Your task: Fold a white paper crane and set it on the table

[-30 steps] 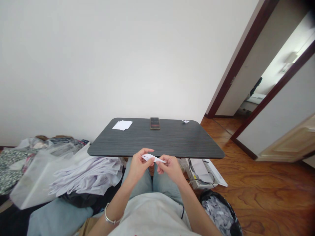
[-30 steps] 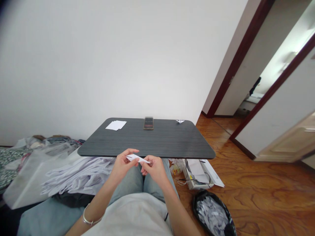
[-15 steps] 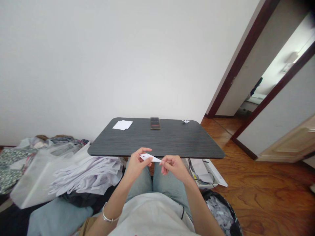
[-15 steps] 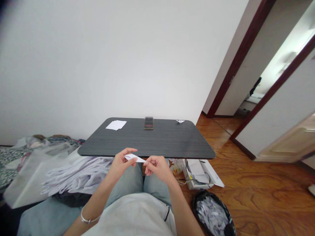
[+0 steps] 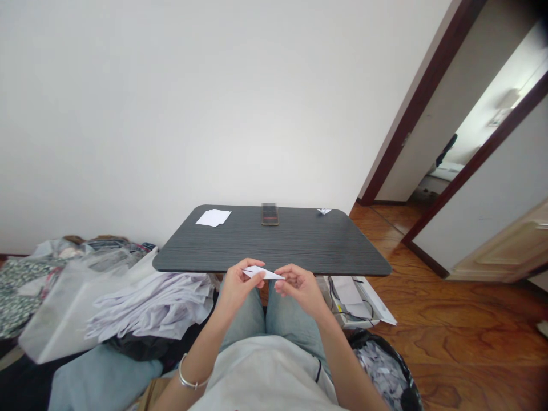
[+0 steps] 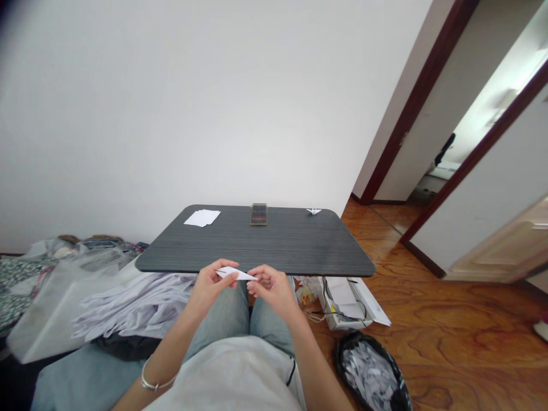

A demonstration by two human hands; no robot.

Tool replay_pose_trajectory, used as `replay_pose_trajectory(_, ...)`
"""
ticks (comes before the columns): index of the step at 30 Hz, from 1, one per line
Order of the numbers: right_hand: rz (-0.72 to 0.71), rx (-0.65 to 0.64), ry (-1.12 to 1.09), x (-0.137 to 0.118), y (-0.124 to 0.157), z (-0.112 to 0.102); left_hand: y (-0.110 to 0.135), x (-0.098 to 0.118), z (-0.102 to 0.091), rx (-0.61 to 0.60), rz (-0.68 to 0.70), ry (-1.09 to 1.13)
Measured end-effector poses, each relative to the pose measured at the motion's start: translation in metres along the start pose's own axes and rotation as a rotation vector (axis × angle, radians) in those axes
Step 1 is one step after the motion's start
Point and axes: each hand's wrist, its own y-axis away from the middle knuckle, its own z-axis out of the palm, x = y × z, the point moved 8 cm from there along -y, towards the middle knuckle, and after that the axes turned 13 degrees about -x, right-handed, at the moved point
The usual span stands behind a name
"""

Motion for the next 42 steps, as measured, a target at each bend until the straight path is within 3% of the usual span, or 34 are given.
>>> replay_pose_trajectory(11,-0.099,0.118,0.05,-0.002,0.002,-0.008,0.002,-0.001,0.007,-0.033,-0.018,0.042)
replay_pose_trajectory(23,0.042,0.116,-0.094,0.01,-0.003,-0.006,0.0,-0.01,0.009,-0.012,-0.056,0.088)
replay_pose_trajectory(31,0.014,0.158,-0.039,0.004,-0.001,-0.008,0.0,-0.01,0.002,0.063,-0.03,-0.024)
replay_pose_trajectory(38,0.008,0.135,-0.163,0.01,-0.004,0.001,0.005,0.0,0.005,0.162,0.048,0.072)
replay_pose_trajectory(42,0.021,0.14,-0.154,0.012,-0.005,0.002,0.004,-0.004,0.012,0.112,0.051,0.167)
